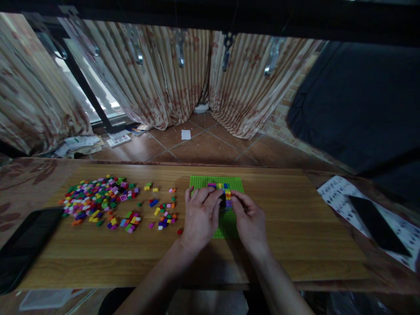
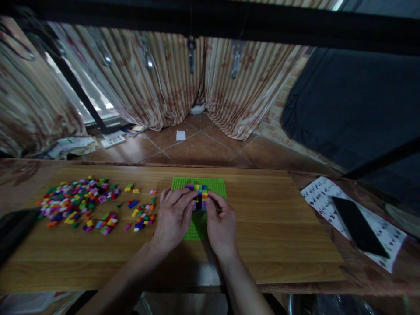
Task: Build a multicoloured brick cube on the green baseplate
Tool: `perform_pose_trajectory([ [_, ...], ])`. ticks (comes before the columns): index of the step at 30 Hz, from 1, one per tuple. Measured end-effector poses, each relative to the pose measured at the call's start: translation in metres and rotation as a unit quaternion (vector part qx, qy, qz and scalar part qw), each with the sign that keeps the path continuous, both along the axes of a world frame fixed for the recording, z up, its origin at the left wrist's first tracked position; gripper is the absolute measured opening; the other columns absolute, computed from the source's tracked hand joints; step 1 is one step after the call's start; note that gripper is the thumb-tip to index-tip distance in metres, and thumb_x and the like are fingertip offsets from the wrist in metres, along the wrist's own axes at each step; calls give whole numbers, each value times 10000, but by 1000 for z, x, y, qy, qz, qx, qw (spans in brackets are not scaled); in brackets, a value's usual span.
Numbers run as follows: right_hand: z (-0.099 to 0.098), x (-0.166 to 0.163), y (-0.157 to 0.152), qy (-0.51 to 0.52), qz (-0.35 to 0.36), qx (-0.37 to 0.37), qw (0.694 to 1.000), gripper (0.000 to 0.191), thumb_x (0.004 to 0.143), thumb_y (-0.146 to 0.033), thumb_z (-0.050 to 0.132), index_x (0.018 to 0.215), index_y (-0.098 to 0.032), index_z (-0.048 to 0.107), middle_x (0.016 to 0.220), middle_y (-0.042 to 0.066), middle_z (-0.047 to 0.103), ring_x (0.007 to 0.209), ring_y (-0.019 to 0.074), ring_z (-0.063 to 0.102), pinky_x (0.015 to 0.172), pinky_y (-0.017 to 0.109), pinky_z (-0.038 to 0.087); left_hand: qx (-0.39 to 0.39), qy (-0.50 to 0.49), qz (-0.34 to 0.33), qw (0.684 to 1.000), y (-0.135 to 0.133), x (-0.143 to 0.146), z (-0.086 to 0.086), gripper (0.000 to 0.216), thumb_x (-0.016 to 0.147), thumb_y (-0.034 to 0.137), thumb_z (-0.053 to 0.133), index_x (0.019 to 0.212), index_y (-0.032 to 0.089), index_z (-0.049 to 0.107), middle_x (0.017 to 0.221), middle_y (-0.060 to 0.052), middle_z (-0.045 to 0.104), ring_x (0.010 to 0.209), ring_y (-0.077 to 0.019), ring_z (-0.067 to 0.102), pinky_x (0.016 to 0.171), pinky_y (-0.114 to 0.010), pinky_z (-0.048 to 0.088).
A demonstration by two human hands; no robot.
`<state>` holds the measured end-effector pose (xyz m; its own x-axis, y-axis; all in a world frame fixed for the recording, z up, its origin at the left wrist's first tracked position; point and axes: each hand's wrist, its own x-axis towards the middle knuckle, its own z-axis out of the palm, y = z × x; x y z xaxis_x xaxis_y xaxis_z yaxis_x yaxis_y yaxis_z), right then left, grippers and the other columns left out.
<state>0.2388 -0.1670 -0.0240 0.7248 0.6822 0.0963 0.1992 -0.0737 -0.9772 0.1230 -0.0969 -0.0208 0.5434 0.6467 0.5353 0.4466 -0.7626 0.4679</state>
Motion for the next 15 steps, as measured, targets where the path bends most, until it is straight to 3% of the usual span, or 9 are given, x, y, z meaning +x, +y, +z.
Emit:
perform_pose_trajectory([
  [6, 2, -1, 0, 1, -6, -5, 1000, 315, 846, -413, 607, 1008, -178, 738, 1004, 85, 769, 906, 222, 704, 835, 363, 525, 24, 38, -10, 999, -1, 1, 1, 266, 947, 199, 510, 1136, 237, 693, 1041, -63, 692, 993, -225, 604, 1052, -503, 305],
  [15, -2, 0, 0, -1, 0, 2, 1000, 289, 865, -392, 598, 1020, -183, 723, 993, 79, 763, 890, 214, 697, 828, 364, 533, -16, 27, 4, 999, -1, 4, 1, 328, 932, 206, 543, 1254, 212, 603, 1064, -56, 713, 1005, -223, 613, 1059, -482, 313],
])
